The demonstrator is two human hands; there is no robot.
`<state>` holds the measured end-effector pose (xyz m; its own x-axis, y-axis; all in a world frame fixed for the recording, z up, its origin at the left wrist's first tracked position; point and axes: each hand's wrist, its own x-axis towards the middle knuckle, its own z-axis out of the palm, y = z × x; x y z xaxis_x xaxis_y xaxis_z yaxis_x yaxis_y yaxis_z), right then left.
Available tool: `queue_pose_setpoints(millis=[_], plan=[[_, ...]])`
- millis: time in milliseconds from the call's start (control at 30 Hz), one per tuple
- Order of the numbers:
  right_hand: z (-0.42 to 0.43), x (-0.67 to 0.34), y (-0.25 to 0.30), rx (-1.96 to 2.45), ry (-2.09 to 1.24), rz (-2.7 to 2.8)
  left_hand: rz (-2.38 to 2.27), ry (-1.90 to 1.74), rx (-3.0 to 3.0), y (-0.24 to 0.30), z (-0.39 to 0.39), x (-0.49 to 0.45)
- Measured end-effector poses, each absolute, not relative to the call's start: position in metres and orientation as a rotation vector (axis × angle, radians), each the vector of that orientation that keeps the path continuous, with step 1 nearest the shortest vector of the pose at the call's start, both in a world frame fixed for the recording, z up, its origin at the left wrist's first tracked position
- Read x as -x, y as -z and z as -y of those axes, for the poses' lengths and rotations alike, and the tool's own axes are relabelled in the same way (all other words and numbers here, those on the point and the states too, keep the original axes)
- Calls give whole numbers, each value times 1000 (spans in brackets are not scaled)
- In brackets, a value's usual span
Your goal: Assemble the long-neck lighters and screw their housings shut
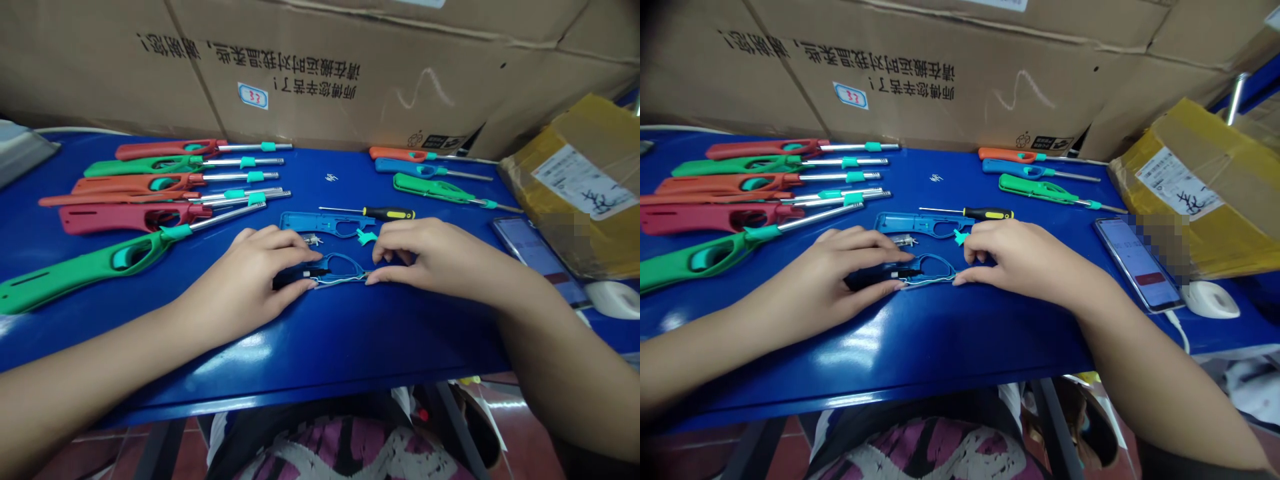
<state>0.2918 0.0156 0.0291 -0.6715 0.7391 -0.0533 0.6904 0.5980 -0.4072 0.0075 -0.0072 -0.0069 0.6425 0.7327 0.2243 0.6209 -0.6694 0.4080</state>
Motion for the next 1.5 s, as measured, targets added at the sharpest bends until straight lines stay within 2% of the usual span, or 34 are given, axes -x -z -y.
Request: queue_pose_setpoints(millis=[200,367,767,1100,1500], plan=[[-15,-290,-33,1139,-753,2618,-1097,-534,-2578,6,9,-8],[-16,-287,-27,1279,-933,2592,-1108,-535,-2563,6,9,-9],[-15,-283,-20,1400,-1082,2434,-1069,-587,-2526,1,6,-9],[-6,-281,-27,1015,-834,2653,-1060,-584,-2503,-7,7,-10],[-6,-276,-17,1046,-740,2699,-1123,-533,-2367,-2,10,-10]])
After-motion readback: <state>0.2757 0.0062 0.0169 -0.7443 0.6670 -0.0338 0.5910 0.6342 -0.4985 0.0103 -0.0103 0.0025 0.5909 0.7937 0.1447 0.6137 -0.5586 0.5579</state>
